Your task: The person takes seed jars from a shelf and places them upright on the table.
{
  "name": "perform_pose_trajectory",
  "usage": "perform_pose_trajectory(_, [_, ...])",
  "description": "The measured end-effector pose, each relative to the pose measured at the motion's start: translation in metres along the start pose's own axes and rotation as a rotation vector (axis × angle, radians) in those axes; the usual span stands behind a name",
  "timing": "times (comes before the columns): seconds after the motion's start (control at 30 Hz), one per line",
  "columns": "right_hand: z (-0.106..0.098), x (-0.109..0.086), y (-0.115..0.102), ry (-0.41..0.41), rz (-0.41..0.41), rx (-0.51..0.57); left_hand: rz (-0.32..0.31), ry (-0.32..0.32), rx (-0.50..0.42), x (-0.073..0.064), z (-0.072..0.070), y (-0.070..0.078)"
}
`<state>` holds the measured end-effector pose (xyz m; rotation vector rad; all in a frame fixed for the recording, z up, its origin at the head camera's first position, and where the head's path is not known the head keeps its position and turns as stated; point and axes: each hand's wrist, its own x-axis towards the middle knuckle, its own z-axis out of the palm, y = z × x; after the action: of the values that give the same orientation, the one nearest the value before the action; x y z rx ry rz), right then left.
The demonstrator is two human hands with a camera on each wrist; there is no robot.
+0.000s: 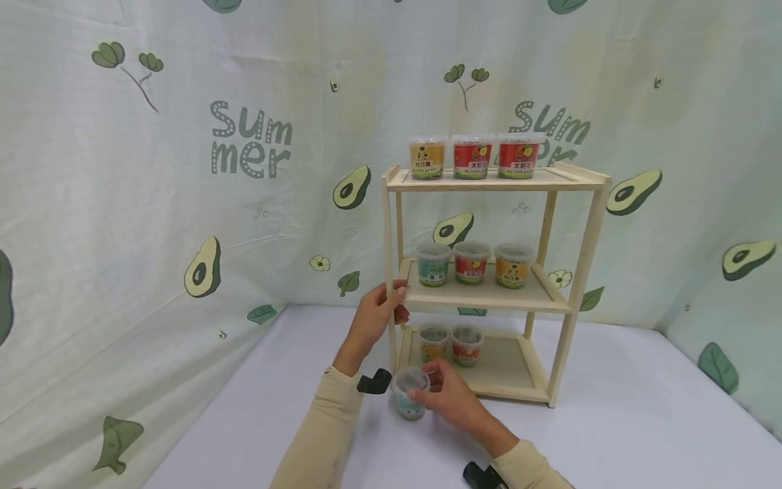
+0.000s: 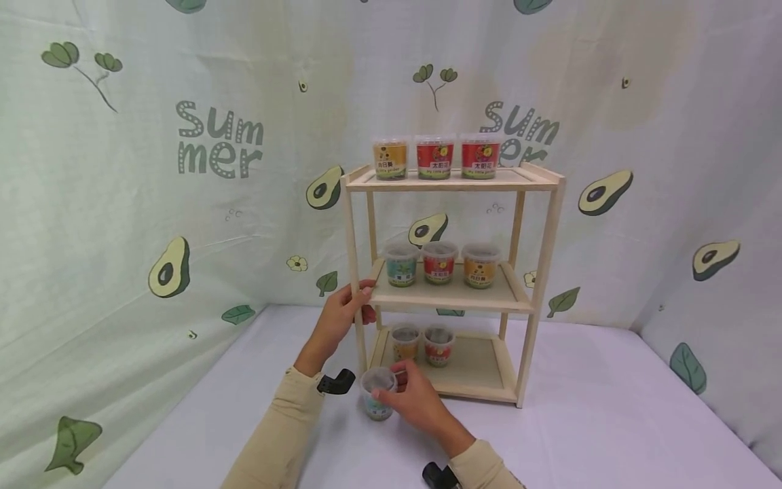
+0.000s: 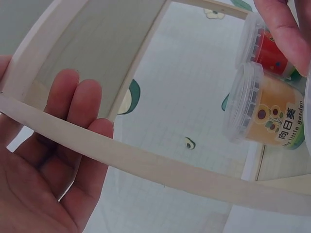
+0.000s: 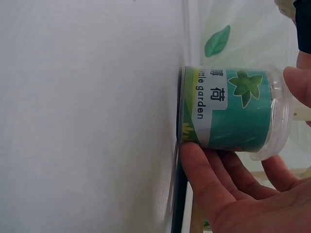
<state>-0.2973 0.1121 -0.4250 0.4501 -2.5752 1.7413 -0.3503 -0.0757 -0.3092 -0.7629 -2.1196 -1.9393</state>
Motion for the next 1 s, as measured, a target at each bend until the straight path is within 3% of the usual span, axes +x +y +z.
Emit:
perform_pose_trajectory(0.17, [0.001, 0.001, 0.001, 0.01, -0.006, -0.035, -0.007, -0.033, 0.017, 0.001, -0.001, -0.002])
perform_pose_trajectory(0.3, [0.0, 0.0, 0.001, 0.017, -0.039, -0.045, -0.008, -0.047, 0.007, 0.008, -0.001, -0.019])
perform_pose_trajectory(0.47, [0.0, 0.0, 0.002, 0.012, -0.061, -0.037, -0.01, -0.019, -0.009, 0.011, -0.003, -0.036])
perform_pose_trajectory(0.63, [0.001, 0.001, 0.003, -0.001, -0.065, -0.014, -0.004, 0.013, -0.016, 0.01, -0.003, -0.04])
perform_pose_trajectory(1.0, [-0.004, 0.001, 0.002, -0.033, -0.035, -0.032, 0.011, 0.009, -0.007, 0.01, -0.002, -0.037])
